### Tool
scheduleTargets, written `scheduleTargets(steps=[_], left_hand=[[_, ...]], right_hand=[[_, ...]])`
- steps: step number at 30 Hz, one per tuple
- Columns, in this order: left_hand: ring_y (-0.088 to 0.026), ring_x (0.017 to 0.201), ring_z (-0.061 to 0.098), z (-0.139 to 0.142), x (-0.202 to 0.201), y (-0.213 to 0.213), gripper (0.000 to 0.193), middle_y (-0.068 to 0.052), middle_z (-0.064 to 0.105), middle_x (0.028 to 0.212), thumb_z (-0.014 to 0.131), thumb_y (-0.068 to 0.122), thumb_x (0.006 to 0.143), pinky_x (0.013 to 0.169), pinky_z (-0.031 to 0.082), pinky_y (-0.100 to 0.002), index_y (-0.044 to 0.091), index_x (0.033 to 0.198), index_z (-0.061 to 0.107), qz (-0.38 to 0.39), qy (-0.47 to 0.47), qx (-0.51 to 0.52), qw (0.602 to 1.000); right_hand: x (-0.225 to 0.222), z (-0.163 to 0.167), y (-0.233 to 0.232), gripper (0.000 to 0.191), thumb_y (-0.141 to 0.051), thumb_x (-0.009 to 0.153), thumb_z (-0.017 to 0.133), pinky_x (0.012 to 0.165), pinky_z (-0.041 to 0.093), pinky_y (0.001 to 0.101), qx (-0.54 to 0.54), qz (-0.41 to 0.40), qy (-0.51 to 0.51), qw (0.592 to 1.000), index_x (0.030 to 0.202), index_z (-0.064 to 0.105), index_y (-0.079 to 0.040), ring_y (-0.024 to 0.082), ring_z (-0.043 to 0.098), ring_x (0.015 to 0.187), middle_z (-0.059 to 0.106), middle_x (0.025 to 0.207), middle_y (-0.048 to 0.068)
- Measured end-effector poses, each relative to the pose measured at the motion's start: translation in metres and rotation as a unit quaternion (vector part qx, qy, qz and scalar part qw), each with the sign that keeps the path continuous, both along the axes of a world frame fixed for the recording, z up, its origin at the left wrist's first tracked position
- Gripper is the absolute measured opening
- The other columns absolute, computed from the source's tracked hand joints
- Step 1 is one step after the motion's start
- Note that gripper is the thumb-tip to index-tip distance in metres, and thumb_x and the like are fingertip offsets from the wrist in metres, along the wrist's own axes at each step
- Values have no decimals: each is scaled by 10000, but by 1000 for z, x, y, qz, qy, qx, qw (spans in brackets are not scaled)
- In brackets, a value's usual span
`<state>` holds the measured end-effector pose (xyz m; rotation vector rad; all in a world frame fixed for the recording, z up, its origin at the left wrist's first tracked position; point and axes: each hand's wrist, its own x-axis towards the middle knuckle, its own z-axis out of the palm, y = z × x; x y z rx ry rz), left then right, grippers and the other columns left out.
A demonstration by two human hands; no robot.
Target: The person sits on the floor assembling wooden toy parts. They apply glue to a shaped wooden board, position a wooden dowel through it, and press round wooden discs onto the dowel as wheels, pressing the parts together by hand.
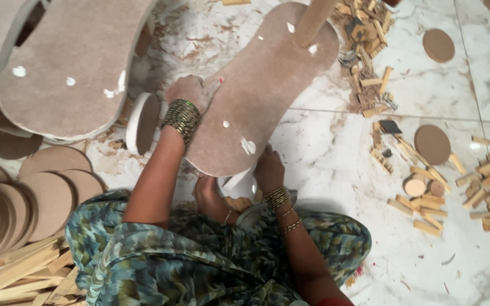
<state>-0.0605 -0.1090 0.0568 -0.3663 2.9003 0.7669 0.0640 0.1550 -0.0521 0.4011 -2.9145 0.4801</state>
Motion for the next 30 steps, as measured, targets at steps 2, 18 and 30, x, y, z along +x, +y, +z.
scheduleTargets(steps=[2,18,30], left_hand=[[-383,1053,686,2,1,-1,818,-223,730,1065,491,813,878,939,505,-512,61,1033,775,-1,16,7,1000],[-377,1093,675,1,-1,1,765,-218,723,1107,484,751,917,987,488,-511,55,1049,772,-4,-5,10,1000],[-383,1110,657,10,3,2,785,-222,707,1139,487,776,912,980,484,-507,60,1051,775,10,4,14,1000]], right_hand=[[-21,-14,10,308,-110,862,673,738,568,475,-80,28,-40,996,1146,677,6,390,665,869,689,1093,198],[15,19,-7,487,-7,760,657,784,556,496,-104,31,6,994,1242,600,-43,439,647,960,656,1238,258],[-20,-6,13,497,-46,900,583,833,580,477,-113,-13,-181,977,1393,520,-66,369,677,968,692,1088,199]])
